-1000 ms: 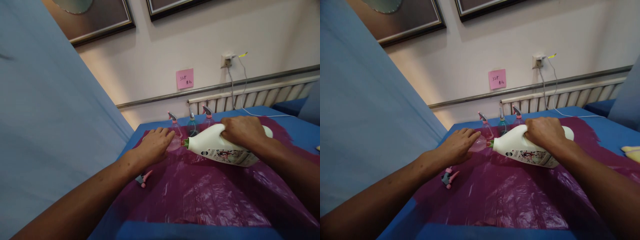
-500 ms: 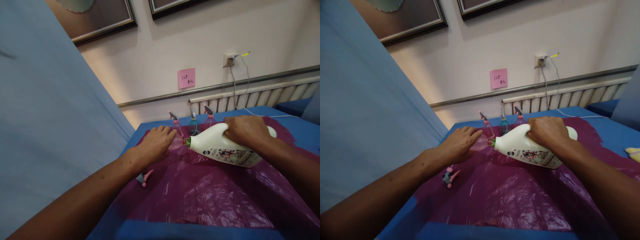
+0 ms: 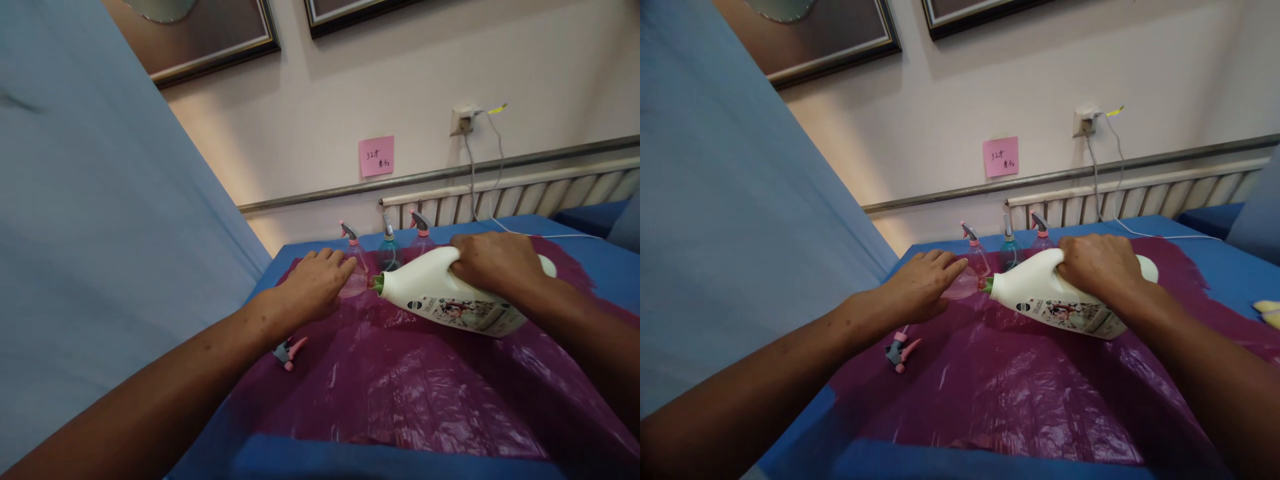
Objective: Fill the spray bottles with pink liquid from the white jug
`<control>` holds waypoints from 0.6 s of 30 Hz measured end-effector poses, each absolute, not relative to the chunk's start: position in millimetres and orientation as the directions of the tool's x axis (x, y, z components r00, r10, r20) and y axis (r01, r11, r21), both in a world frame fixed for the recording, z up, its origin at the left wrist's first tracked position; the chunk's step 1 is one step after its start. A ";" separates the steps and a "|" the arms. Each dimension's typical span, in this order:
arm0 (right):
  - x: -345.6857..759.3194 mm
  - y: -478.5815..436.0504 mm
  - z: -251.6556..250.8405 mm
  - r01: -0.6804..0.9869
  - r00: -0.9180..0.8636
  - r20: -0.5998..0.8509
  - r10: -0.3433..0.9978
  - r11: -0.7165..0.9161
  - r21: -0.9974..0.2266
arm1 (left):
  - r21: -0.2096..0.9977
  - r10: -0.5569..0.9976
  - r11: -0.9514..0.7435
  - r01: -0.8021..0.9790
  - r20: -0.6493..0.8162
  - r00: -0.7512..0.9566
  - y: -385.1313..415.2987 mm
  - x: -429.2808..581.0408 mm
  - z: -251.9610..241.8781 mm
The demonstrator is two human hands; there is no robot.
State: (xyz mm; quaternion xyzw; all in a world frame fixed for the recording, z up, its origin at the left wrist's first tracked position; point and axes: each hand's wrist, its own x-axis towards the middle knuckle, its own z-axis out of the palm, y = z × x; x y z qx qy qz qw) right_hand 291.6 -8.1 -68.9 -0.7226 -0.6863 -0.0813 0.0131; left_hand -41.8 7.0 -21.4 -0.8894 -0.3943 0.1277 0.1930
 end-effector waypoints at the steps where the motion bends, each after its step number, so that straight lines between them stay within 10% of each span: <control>1: 291.6 -8.4 -68.5 0.994 0.042 0.131 0.991 -0.054 0.092 | -0.437 0.745 -0.620 0.651 -0.068 0.664 7.5 -42.3 -21.7; 18: 289.1 -10.2 -65.9 0.994 0.045 0.129 0.991 -0.057 0.092 | -0.443 0.734 -0.631 0.637 -0.075 0.675 9.1 -43.4 -21.7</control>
